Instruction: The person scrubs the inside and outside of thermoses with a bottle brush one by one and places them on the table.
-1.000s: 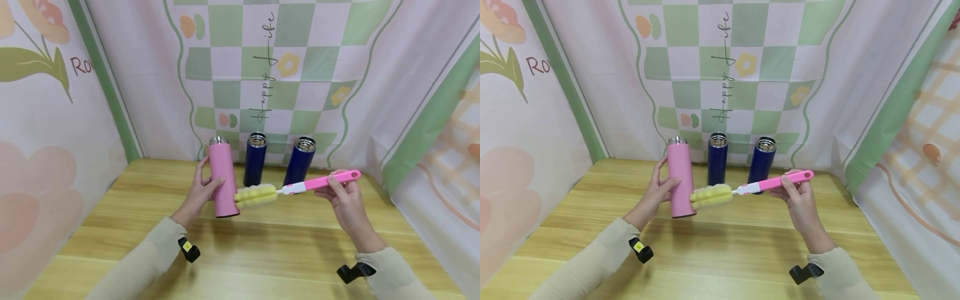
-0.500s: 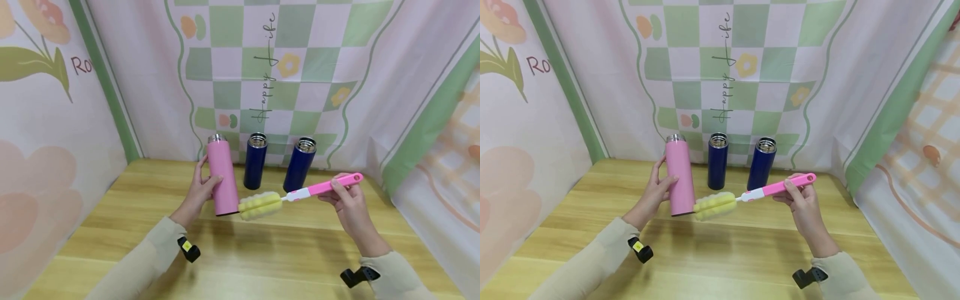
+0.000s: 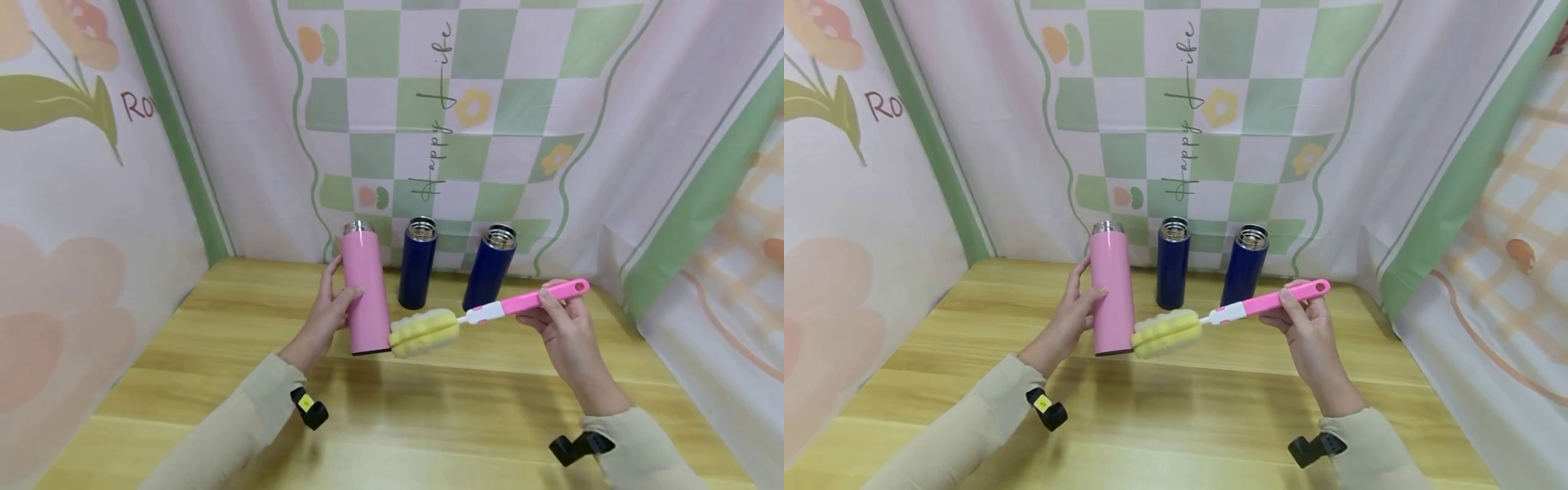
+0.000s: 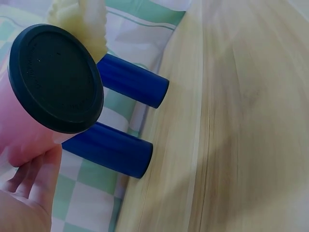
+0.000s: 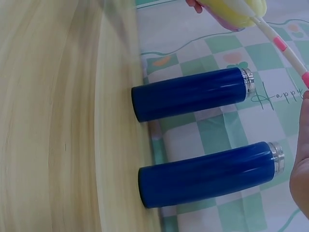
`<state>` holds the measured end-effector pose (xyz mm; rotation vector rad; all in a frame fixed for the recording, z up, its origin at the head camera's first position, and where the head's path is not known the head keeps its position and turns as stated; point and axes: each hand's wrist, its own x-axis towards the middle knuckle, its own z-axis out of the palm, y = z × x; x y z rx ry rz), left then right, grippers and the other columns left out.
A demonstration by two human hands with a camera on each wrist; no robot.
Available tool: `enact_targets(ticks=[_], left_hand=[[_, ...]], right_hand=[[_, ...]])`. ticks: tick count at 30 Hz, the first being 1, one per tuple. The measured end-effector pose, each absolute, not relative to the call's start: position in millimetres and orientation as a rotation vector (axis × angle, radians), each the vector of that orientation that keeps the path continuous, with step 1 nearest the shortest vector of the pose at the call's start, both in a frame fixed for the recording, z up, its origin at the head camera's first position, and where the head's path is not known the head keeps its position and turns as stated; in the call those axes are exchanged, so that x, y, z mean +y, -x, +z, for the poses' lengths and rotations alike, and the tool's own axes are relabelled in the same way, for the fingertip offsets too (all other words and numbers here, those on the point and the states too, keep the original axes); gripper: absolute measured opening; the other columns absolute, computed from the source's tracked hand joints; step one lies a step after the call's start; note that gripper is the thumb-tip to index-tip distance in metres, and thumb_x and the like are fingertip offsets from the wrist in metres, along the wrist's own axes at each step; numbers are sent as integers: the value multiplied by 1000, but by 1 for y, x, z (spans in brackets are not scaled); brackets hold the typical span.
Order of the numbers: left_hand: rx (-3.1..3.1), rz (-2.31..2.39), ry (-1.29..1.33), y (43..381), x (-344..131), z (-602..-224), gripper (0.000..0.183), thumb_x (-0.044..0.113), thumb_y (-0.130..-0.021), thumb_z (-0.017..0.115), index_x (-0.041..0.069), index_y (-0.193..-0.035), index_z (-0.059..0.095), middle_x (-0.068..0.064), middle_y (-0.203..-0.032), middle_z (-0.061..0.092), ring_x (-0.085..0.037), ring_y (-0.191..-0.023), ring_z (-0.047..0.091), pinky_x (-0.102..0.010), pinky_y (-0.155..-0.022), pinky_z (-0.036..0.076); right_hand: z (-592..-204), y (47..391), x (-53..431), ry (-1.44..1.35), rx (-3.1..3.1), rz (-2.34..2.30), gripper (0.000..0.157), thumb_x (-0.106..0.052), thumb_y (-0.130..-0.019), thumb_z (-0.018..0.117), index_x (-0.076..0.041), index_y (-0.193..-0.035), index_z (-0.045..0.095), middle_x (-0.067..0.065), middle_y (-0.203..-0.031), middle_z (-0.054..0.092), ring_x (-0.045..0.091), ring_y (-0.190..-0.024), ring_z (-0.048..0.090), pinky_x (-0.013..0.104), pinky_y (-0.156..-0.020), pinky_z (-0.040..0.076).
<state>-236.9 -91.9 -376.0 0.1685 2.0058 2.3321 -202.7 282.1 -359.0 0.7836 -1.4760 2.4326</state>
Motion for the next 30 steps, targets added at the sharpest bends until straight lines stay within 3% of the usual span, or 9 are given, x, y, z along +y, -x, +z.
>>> enact_targets(ticks=[10,17,22,30], left_hand=[[2017,2330,-187,234,-86,-378,78,19,-92,56,36,-158,19,-28,-124,57,-33,-100,64,-43,-76,54],[2042,2253,-211,232,-83,-380,80,19,-89,53,34,-159,17,-28,-139,45,-37,-110,59,-49,-82,52],[2020,2212,-247,233,-84,-384,84,22,-92,62,36,-159,12,-28,-135,53,-39,-110,62,-53,-87,52],[2031,2124,-270,232,-83,-384,99,34,-88,77,45,-157,8,-23,-129,58,-35,-105,65,-53,-89,52]], right_hand=[[-358,206,278,-778,-1421,2441,10,-1,-106,41,0,-113,48,16,-100,69,24,-89,73,33,-80,57],[-354,210,276,-747,-1393,2423,9,-3,-106,43,1,-111,49,17,-101,70,24,-88,73,32,-79,57],[-351,212,274,-736,-1383,2421,8,-4,-106,44,1,-111,48,17,-99,70,24,-88,73,33,-79,57],[-348,214,270,-666,-1346,2426,7,-6,-106,46,0,-108,48,16,-98,71,24,-86,73,32,-78,57]])
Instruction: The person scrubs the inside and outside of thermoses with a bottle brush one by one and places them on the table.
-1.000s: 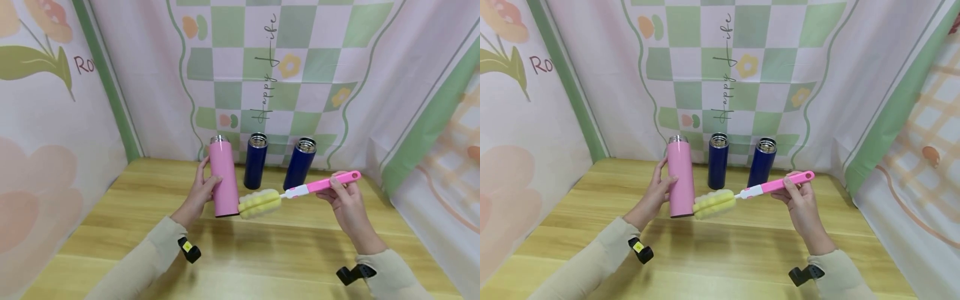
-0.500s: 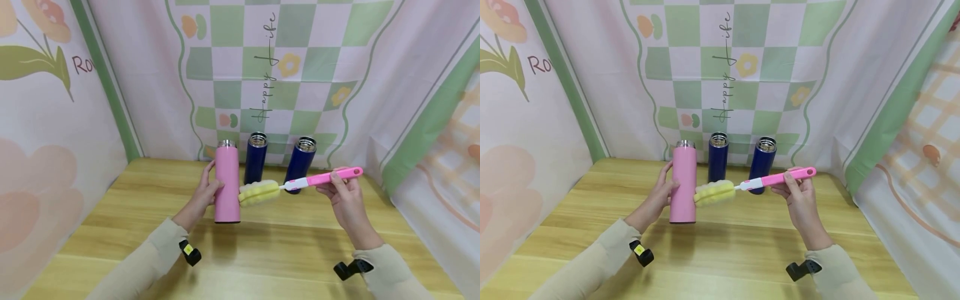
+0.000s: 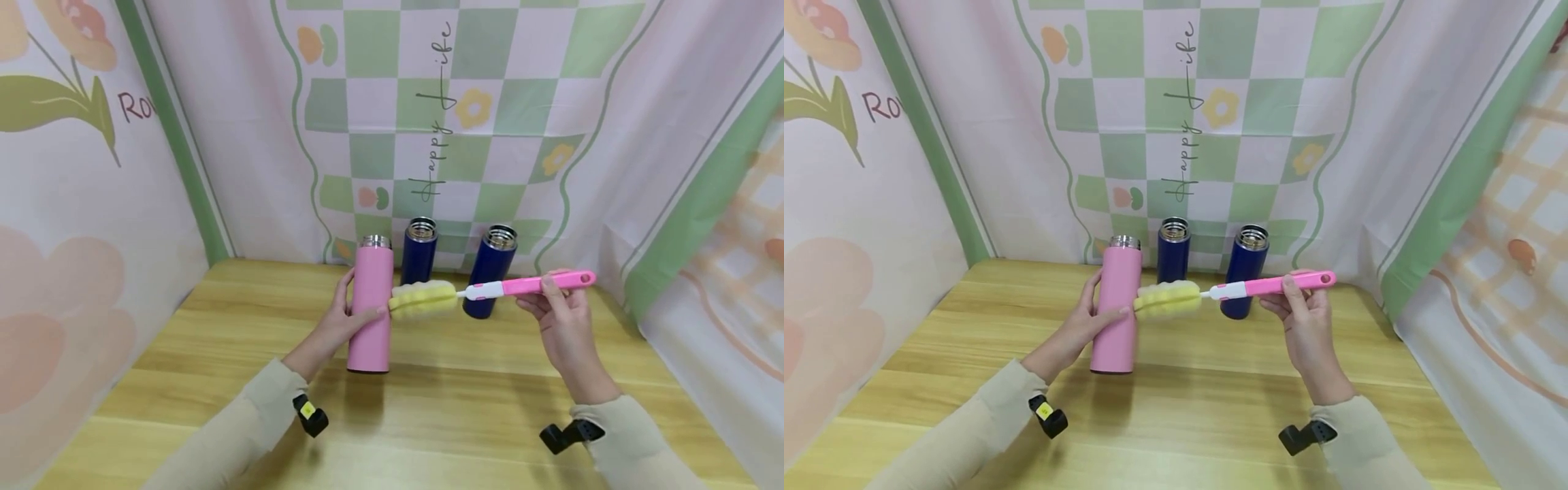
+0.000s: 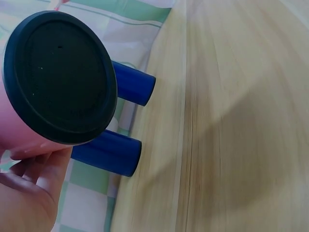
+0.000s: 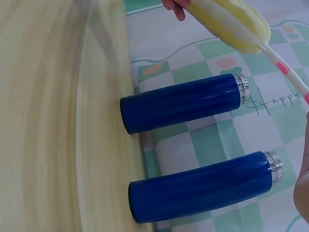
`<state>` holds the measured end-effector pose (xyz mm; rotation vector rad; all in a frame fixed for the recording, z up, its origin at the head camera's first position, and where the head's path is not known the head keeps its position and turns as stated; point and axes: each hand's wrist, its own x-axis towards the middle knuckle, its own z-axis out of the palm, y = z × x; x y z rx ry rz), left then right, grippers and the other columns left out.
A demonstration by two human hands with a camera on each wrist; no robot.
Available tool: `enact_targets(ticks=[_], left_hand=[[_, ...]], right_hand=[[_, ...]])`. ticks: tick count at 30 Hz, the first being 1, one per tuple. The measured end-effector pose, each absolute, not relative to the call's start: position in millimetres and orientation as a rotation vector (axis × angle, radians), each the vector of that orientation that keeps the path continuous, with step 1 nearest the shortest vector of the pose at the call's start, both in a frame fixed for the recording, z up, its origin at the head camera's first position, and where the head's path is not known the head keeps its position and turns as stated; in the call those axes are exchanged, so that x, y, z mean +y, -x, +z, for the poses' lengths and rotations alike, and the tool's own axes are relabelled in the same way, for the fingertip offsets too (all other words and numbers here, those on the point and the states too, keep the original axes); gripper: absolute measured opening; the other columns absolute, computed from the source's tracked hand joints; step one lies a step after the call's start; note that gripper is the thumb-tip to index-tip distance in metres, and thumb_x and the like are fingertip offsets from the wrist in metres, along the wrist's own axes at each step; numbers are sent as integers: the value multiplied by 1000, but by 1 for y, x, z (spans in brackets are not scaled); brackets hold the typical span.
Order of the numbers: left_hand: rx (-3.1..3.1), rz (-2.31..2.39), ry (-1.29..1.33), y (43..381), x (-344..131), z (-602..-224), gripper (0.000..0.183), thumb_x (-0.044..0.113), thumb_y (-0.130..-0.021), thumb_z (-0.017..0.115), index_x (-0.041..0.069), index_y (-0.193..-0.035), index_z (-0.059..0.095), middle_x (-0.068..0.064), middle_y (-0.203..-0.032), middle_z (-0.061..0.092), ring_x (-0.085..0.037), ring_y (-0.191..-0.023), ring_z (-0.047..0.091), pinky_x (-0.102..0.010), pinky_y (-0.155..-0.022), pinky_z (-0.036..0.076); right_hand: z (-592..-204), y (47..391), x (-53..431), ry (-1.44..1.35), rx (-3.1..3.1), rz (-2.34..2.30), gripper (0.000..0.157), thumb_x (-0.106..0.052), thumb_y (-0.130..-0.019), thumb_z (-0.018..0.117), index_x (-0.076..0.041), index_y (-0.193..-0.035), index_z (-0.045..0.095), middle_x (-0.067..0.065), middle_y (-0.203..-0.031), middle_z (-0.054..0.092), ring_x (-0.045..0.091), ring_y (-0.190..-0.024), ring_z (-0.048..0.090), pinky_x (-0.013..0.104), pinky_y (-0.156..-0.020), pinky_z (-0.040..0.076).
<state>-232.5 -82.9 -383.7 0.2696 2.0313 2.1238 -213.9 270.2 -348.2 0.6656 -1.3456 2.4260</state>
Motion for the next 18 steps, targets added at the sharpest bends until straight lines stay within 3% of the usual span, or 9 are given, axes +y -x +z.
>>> enact_targets(ticks=[11,18], left_hand=[[2130,2069,-246,232,-86,-383,98,36,-84,81,49,-155,14,-16,-128,49,-33,-108,60,-51,-87,52],[2153,2082,-259,231,-86,-382,97,30,-84,81,44,-156,17,-17,-120,49,-32,-101,62,-47,-81,55]], right_hand=[[-339,218,266,-508,-1320,2372,19,-11,-103,53,2,-115,44,15,-98,67,23,-85,73,30,-77,58],[-332,222,263,-413,-1234,2382,19,-12,-103,54,-1,-115,45,16,-97,68,24,-83,73,30,-76,58]])
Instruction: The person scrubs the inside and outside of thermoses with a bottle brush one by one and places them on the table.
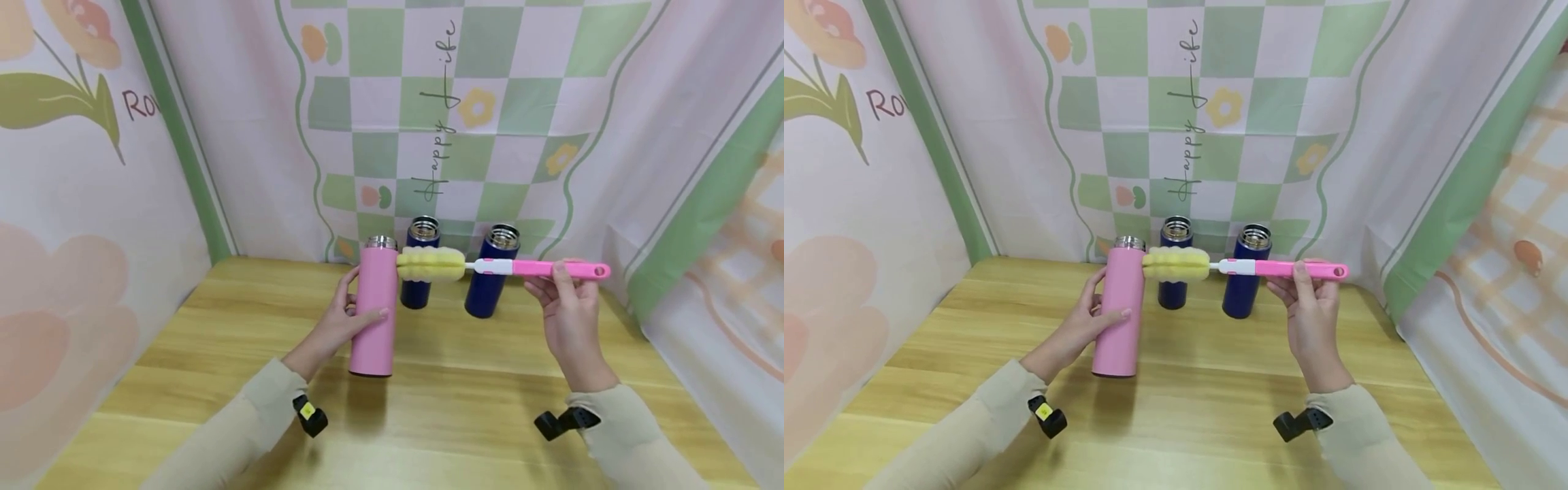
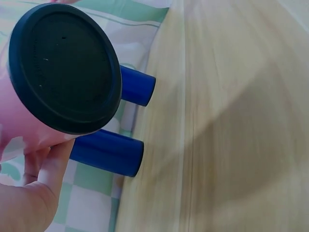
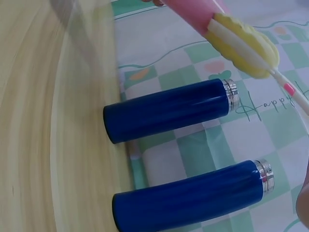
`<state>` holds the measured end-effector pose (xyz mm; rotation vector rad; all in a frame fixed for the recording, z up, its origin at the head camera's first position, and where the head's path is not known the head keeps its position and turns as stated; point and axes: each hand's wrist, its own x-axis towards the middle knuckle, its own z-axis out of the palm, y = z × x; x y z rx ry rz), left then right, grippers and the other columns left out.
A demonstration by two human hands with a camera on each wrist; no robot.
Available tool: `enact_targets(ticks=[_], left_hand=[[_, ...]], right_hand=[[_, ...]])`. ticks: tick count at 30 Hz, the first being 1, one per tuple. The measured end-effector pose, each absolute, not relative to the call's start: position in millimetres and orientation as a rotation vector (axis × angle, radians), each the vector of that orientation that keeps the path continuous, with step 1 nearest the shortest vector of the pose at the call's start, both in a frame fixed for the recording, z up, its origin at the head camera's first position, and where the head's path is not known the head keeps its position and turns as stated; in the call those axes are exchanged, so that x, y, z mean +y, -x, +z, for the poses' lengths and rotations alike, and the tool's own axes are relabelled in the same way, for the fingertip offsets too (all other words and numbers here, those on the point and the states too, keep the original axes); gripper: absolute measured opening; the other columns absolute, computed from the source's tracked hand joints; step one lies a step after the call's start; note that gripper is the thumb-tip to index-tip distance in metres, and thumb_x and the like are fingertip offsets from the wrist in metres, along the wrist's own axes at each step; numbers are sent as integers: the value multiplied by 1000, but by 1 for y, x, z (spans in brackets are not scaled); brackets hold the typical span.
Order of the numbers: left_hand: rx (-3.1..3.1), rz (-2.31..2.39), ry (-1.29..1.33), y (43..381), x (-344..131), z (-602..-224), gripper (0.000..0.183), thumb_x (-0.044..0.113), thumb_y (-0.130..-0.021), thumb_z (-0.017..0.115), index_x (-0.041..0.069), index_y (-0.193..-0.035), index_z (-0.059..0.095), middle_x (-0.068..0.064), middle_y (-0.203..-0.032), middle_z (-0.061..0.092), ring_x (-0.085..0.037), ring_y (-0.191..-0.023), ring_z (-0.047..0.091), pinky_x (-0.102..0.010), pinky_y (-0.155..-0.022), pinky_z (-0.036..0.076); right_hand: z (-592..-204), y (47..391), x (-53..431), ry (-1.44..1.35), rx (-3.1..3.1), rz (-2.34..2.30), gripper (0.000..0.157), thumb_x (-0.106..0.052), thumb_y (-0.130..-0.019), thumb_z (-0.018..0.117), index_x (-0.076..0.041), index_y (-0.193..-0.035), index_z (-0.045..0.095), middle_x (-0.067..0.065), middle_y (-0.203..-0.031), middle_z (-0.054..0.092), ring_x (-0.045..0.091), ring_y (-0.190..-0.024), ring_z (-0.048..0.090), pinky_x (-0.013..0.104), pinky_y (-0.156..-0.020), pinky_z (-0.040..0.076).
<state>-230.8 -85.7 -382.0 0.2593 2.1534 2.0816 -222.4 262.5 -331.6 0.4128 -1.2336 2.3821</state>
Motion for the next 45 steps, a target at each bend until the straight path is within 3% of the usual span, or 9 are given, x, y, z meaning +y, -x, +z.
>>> enact_targets(ticks=[5,16,25,35,45], left_hand=[[2130,2087,-279,229,-84,-380,95,25,-85,79,39,-157,18,-18,-118,49,-31,-99,63,-46,-79,56],[2155,2051,-254,229,-89,-373,92,27,-85,80,47,-155,23,-15,-123,52,-30,-103,62,-44,-79,56],[2076,2139,-264,228,-88,-372,78,26,-95,70,55,-152,25,-19,-129,58,-32,-108,63,-45,-80,55],[2040,2244,-243,229,-87,-373,75,26,-98,65,50,-154,23,-21,-138,54,-37,-115,61,-51,-85,53],[2033,2297,-189,228,-88,-375,74,30,-99,63,51,-154,20,-20,-140,52,-38,-116,60,-51,-88,52]], right_hand=[[-331,223,261,-342,-1162,2401,20,-11,-102,55,-1,-116,44,17,-96,69,24,-82,73,30,-75,58],[-331,223,264,-359,-1191,2416,23,-13,-101,58,1,-114,44,17,-99,70,25,-86,73,30,-77,58],[-336,220,268,-390,-1254,2427,15,-13,-103,55,-1,-107,49,15,-97,70,24,-86,74,31,-76,58],[-348,215,268,-456,-1342,2458,9,-12,-105,51,-3,-106,50,12,-99,70,24,-88,73,31,-78,58],[-358,205,270,-502,-1386,2507,6,-10,-105,49,-4,-107,50,12,-98,70,25,-89,74,32,-79,58]])
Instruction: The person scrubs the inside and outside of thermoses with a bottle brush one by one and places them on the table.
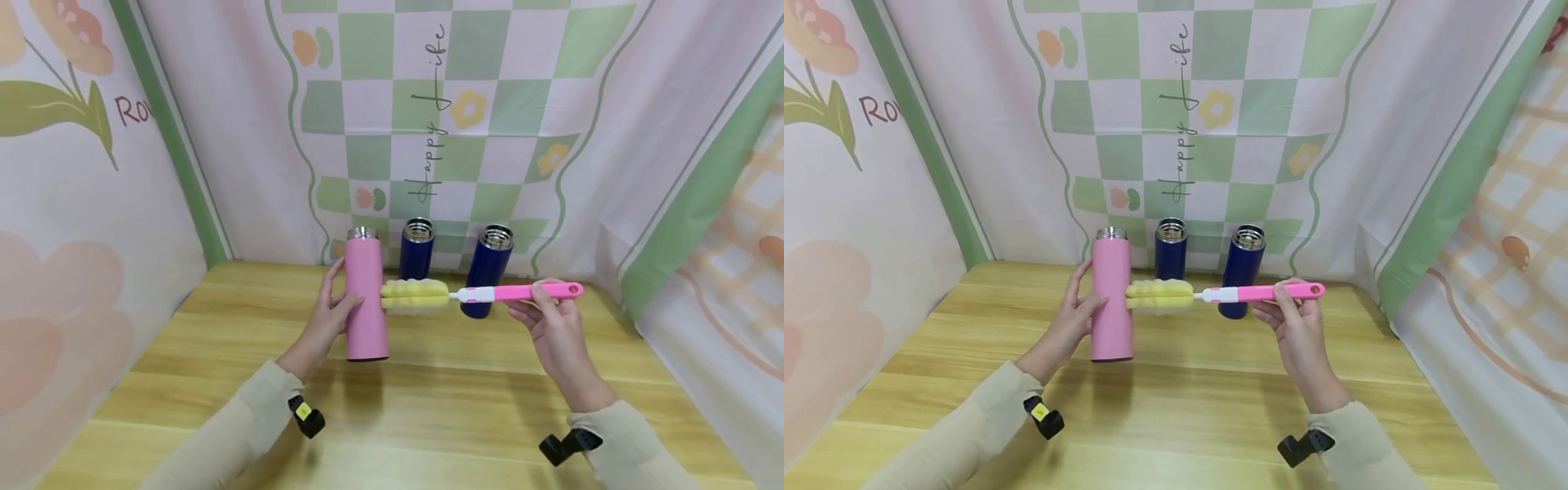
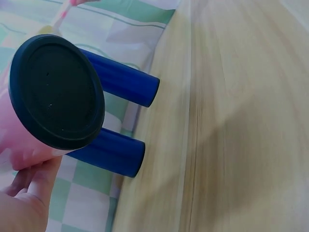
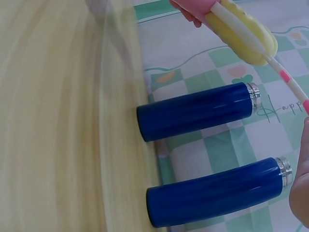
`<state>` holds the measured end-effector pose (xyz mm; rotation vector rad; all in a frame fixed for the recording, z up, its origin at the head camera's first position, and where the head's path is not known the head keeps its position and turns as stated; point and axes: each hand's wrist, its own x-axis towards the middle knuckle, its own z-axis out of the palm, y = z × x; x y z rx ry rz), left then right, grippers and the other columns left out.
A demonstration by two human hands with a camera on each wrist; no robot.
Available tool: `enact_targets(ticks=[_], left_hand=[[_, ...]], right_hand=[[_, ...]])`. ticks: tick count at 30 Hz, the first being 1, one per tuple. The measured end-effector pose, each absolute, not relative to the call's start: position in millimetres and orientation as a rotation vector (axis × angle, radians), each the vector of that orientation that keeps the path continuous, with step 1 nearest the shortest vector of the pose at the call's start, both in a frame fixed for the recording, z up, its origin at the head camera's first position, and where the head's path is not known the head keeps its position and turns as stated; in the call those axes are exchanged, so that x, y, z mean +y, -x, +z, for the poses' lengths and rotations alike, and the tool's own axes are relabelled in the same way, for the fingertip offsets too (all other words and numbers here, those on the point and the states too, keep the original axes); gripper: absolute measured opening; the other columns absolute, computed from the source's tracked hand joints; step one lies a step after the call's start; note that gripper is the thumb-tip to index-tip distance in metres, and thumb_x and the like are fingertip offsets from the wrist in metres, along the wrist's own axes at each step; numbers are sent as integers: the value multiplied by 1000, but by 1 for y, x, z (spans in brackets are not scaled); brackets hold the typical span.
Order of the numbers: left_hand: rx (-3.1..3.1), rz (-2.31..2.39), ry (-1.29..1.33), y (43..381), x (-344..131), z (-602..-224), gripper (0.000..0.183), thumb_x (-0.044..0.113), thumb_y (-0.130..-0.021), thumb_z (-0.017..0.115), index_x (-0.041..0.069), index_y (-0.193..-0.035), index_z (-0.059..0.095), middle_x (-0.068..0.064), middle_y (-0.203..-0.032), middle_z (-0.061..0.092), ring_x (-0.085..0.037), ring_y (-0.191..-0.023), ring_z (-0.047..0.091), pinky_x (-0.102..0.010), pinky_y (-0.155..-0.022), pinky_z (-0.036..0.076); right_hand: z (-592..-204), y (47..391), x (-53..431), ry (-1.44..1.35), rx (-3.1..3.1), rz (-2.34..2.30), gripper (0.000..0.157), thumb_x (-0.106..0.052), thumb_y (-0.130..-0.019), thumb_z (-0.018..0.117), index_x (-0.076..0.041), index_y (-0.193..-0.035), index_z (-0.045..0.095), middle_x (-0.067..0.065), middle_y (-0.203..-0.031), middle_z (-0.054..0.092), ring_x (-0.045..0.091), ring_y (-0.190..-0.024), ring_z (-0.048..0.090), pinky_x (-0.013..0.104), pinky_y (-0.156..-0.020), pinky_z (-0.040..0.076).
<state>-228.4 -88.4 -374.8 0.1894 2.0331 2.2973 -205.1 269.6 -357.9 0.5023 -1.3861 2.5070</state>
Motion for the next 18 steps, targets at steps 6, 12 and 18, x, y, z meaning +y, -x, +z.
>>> enact_targets(ticks=[6,12,18], left_hand=[[2029,2315,-154,229,-93,-379,73,34,-98,63,55,-153,20,-16,-138,53,-34,-118,59,-49,-88,52],[2011,2334,-150,233,-94,-381,73,31,-98,61,51,-154,18,-18,-138,52,-36,-119,58,-50,-89,52],[1981,2353,-144,235,-92,-377,72,27,-99,52,44,-157,14,-16,-145,42,-39,-121,54,-55,-94,47]], right_hand=[[-365,201,269,-499,-1467,2490,5,-9,-106,49,-6,-107,51,11,-97,71,24,-89,74,32,-78,58],[-369,199,271,-536,-1514,2466,5,-7,-106,47,-5,-110,49,11,-98,70,23,-88,73,32,-78,58],[-367,197,273,-565,-1547,2464,5,-7,-107,45,-5,-110,49,10,-98,70,22,-88,73,31,-78,58]])
